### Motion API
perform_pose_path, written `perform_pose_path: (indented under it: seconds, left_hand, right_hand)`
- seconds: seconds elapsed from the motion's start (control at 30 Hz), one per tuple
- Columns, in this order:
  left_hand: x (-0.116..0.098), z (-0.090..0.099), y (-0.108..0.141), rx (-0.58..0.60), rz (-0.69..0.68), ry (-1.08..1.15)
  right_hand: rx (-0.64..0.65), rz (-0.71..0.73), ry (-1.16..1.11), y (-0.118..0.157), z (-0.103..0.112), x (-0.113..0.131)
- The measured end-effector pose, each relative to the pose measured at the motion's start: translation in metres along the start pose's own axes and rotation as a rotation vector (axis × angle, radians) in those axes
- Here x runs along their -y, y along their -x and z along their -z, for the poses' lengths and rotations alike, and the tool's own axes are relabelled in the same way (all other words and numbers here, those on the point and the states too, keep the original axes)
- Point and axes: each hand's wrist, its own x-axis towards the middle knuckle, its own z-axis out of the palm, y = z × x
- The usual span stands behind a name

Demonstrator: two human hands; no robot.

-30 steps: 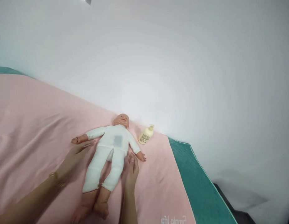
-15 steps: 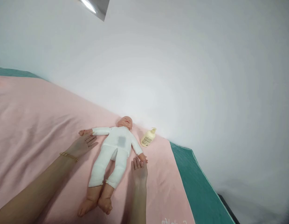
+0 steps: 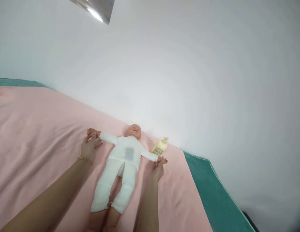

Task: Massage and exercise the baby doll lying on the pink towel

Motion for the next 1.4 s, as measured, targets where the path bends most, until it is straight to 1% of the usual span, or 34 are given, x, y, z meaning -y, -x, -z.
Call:
perform_pose_path:
  seconds: [0.1,0.17,0.27,0.33,0.43,0.47,0.5,0.57,0.63,0.67,0.73,0.8,0.9,1.0,1.13,1.2,1.27,1.3,1.33,1.4]
  left_hand:
    - [-0.003,-0.002,0.01,0.002,-0.154,-0.098]
    - [-0.007,-0.004,0.02,0.019,-0.231,-0.183]
    - [-0.012,-0.005,0.037,0.12,-0.355,-0.356]
    - [-0.012,-0.005,0.047,0.215,-0.444,-0.501]
    - [-0.009,-0.003,0.055,0.336,-0.57,-0.64]
    - [-0.007,-0.003,0.056,0.394,-0.627,-0.666]
    - [-0.005,-0.003,0.056,0.469,-0.687,-0.69]
    - [-0.001,-0.004,0.053,0.656,-0.787,-0.737]
    - [0.003,-0.005,0.05,0.828,-0.839,-0.777]
    - [0.005,-0.005,0.049,0.886,-0.857,-0.791]
    - [0.008,-0.006,0.047,0.949,-0.892,-0.806]
    - [0.01,-0.006,0.046,0.976,-0.926,-0.824]
    - [0.01,-0.006,0.047,1.005,-0.953,-0.864]
    - [0.009,-0.007,0.049,1.024,-0.938,-0.9]
    - [0.009,-0.007,0.05,1.024,-0.931,-0.899]
    - [0.01,-0.007,0.051,1.025,-0.922,-0.88]
    - [0.01,-0.007,0.053,1.013,-0.87,-0.842]
    - [0.008,-0.007,0.054,0.999,-0.821,-0.816]
    - [0.005,-0.007,0.055,0.976,-0.759,-0.789]
    - [-0.003,-0.006,0.057,0.887,-0.626,-0.729]
  right_hand:
    - [-0.073,0.002,0.019,0.004,0.005,0.004]
    - [-0.13,0.057,0.035,0.01,0.005,0.008]
    - [-0.171,0.185,0.072,0.022,-0.002,0.015]
    - [-0.143,0.257,0.092,0.032,-0.008,0.019]
    - [-0.022,0.35,0.113,0.047,-0.018,0.02]
    - [0.025,0.379,0.128,0.052,-0.02,0.02]
    - [0.067,0.409,0.149,0.056,-0.021,0.019]
    - [0.158,0.484,0.205,0.063,-0.023,0.017]
    - [0.288,0.579,0.277,0.066,-0.023,0.014]
    - [0.368,0.626,0.316,0.066,-0.023,0.014]
    - [0.526,0.692,0.38,0.066,-0.023,0.013]
    - [0.628,0.724,0.423,0.066,-0.024,0.013]
    - [0.7,0.77,0.479,0.065,-0.025,0.014]
    - [0.742,0.824,0.538,0.065,-0.026,0.014]
    - [0.747,0.871,0.566,0.064,-0.027,0.013]
    - [0.74,0.857,0.559,0.064,-0.027,0.012]
    - [0.715,0.81,0.53,0.065,-0.026,0.01]
    - [0.685,0.775,0.503,0.065,-0.026,0.009]
    - [0.641,0.733,0.467,0.065,-0.026,0.009]
    - [0.487,0.63,0.361,0.065,-0.024,0.011]
